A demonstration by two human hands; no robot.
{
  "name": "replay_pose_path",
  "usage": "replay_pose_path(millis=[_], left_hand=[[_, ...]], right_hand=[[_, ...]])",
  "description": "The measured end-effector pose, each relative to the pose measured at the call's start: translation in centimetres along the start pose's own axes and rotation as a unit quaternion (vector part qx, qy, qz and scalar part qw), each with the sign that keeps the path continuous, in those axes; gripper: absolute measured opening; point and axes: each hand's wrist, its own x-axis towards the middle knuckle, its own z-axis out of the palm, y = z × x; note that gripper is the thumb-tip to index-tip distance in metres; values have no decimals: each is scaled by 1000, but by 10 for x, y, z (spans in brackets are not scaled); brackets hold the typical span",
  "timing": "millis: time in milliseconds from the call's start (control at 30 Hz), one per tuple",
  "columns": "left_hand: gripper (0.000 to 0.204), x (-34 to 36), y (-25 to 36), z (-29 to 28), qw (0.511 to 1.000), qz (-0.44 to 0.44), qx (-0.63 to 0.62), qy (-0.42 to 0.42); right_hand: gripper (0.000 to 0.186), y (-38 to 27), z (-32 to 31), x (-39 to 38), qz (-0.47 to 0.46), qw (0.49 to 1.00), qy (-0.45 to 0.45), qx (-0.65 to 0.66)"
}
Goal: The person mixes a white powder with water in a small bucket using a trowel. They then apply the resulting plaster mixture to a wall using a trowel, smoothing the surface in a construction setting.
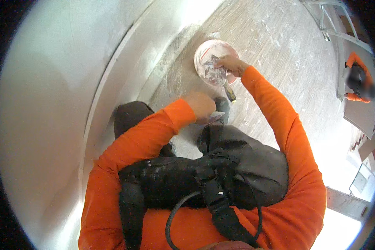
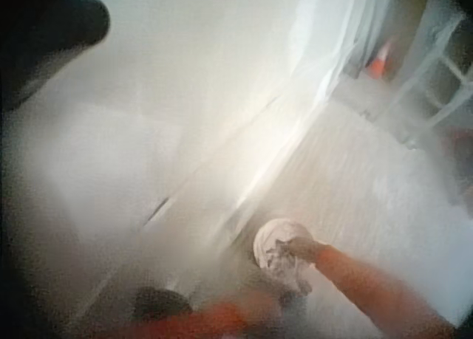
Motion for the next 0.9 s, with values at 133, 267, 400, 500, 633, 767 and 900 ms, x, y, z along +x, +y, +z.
replay_pose_path(millis=[133, 267, 400, 500, 633, 767, 900], left_hand=[[22, -9, -2, 10, 998, -9, 18, 57], [21, -22, 14, -3, 999, -19, -32, -35], [21, -17, 7, 3, 999, -6, -23, -40], [20, -23, 8, -5, 999, 7, -29, -17], [19, -13, 13, -10, 999, -3, -31, -39], [18, -15, 13, -6, 999, 4, -41, -18], [18, -14, 7, 9, 999, 12, -47, 10]], right_hand=[[34, 17, -1, -23, -52, 966, -10, 255], [34, -1, -14, -62, -82, 920, 7, 384], [34, -107, -41, -105, -315, 898, 63, 302], [23, -198, -30, -118, -465, 819, 284, 179], [25, -246, -15, -95, -512, 635, 561, -143], [48, -249, 42, -79, -548, 542, 573, -280], [51, -224, 55, -103, -540, 540, 526, -374]])
